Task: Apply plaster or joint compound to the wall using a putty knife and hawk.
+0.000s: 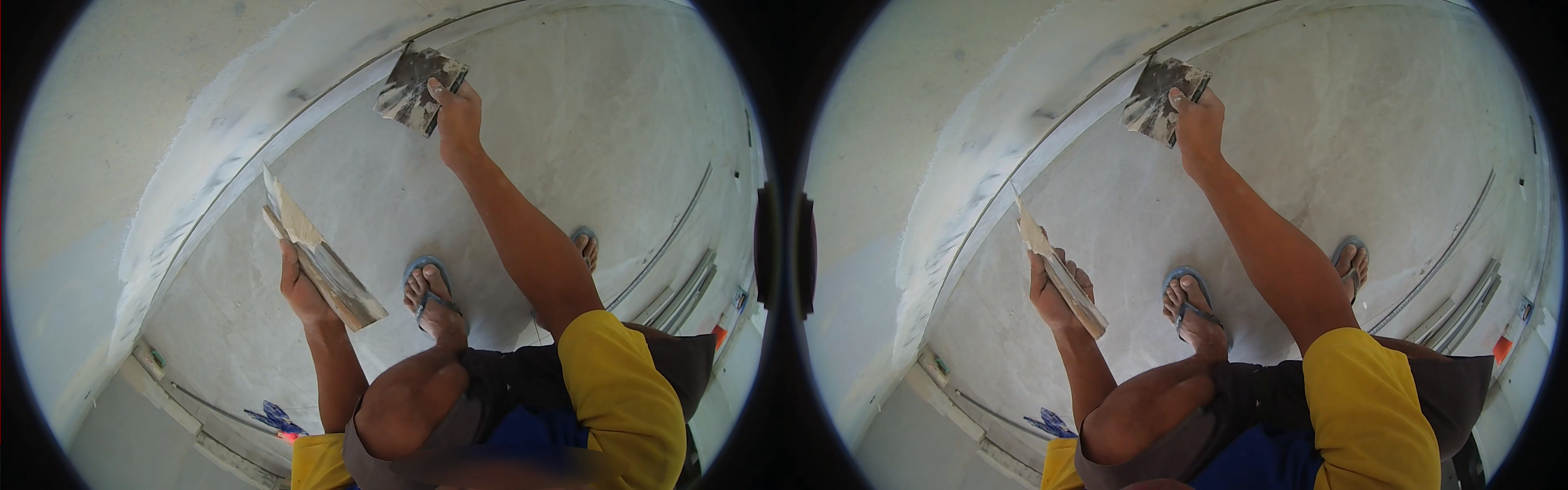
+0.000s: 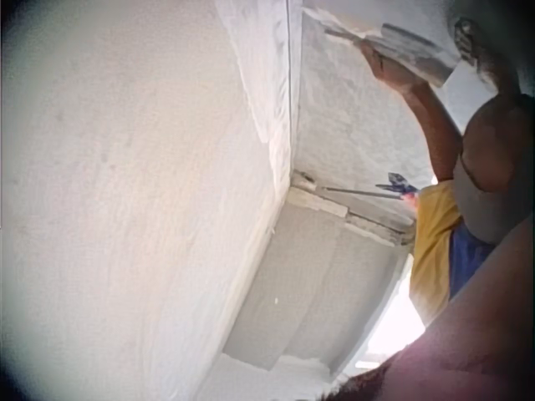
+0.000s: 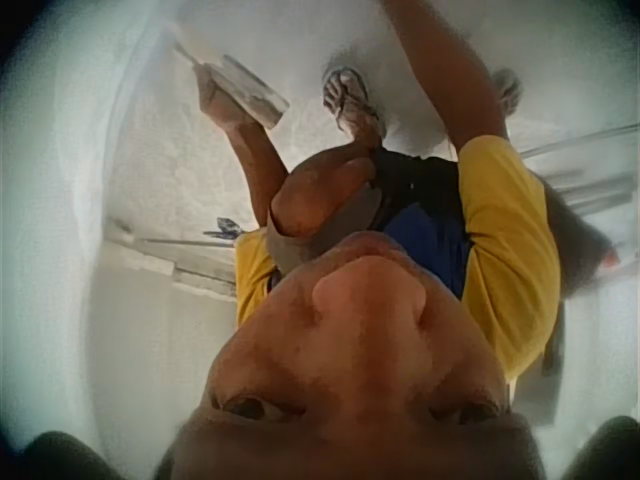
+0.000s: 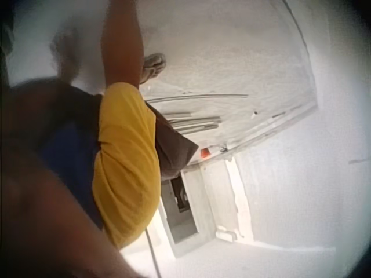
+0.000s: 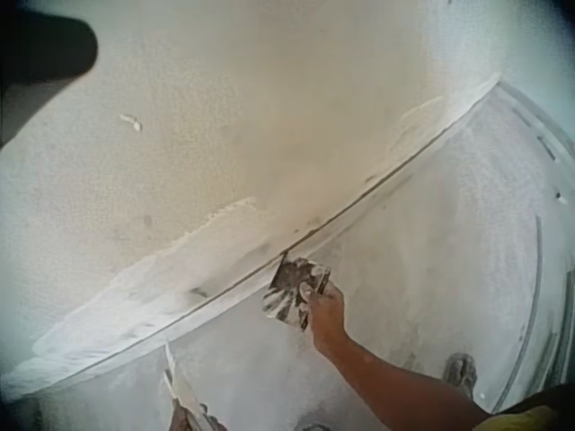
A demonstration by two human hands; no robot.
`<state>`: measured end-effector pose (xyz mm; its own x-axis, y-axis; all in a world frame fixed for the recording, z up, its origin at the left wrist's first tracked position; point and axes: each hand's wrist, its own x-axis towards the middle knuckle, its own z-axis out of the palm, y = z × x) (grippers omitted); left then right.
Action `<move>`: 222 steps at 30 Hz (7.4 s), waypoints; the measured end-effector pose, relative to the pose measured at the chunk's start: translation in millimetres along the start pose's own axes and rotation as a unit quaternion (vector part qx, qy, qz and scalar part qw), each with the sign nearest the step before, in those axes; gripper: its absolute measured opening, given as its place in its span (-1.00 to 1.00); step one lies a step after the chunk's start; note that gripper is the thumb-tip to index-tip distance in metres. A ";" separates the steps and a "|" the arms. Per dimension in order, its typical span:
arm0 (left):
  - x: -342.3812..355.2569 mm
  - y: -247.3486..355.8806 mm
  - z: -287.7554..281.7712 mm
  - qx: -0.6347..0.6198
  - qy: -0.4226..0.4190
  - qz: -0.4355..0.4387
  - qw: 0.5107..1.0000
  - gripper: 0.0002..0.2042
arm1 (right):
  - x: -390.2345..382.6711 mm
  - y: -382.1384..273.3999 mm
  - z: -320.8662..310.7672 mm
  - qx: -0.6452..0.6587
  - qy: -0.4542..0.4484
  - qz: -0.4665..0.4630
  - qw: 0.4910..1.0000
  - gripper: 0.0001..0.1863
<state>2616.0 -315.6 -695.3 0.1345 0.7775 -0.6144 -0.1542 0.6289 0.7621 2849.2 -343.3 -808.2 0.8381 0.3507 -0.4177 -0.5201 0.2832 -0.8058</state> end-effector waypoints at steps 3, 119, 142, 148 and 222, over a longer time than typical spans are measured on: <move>-2.2 0.2 1.6 0.001 0.005 -0.001 1.000 -0.66 | 0.4 0.0 -1.0 -0.033 -0.024 0.015 0.999 -0.79; 2.1 -6.9 -36.1 0.088 0.093 0.316 0.940 -0.54 | -83.6 -46.1 -27.9 -0.183 -0.171 0.036 0.967 -0.78; 3.5 -21.7 -12.5 -0.217 -0.223 -0.176 0.934 -0.59 | -114.1 -117.5 3.0 -0.477 -0.546 -0.500 0.473 -0.61; -0.9 -1.1 -32.9 -0.160 -0.238 -0.096 0.953 -0.56 | -34.8 -114.8 -40.9 -0.499 -0.270 -0.463 0.681 -0.70; -51.3 63.8 -97.7 -0.104 0.054 0.053 0.992 -0.61 | 15.9 -33.4 51.2 -0.340 0.151 -0.386 0.844 -0.66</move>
<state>2503.7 -314.6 -635.1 0.0022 0.8288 -0.5596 -0.3611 0.5225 0.7724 2871.5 -301.5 -766.4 0.9414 0.0237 0.3363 0.3284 -0.2902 -0.8988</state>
